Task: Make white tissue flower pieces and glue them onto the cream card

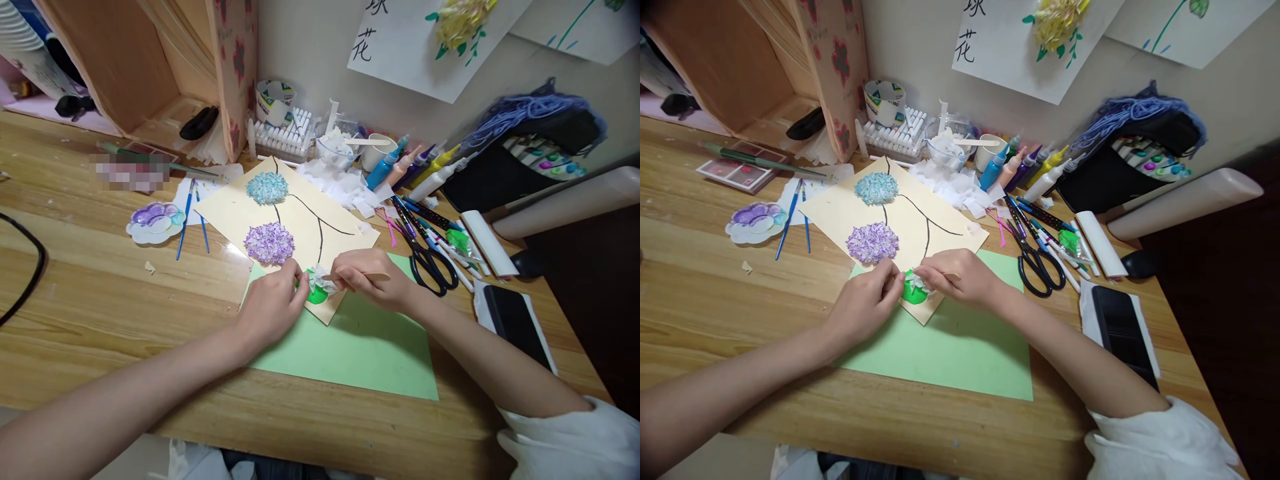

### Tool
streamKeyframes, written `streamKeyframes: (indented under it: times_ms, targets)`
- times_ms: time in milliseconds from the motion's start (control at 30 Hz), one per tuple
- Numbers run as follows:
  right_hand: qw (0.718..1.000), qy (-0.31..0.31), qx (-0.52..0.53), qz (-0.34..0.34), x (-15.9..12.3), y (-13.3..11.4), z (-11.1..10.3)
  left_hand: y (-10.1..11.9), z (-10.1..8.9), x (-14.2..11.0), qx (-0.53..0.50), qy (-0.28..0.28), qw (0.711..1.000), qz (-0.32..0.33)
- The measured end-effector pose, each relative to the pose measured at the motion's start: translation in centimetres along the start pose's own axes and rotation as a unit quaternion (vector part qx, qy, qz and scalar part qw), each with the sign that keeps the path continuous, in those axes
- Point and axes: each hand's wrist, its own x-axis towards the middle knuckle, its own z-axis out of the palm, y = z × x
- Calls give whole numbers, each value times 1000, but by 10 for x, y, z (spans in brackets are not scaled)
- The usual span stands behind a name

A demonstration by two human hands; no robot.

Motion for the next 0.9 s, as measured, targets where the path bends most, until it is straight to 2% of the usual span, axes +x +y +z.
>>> streamKeyframes:
  times_ms: [367,533,733,900]
  targets:
    - [997,9,58,41,5,0,3,0,1,1,16,-5,1000,1]
    - [991,63,94,65,-2,2,1,0,0,1,23,-5,1000,1]
    - [995,38,78,57,0,3,4,-1,1,2,23,-2,1000,2]
    - [990,35,96,98,3,2,9,-1,1,2,16,-2,1000,4]
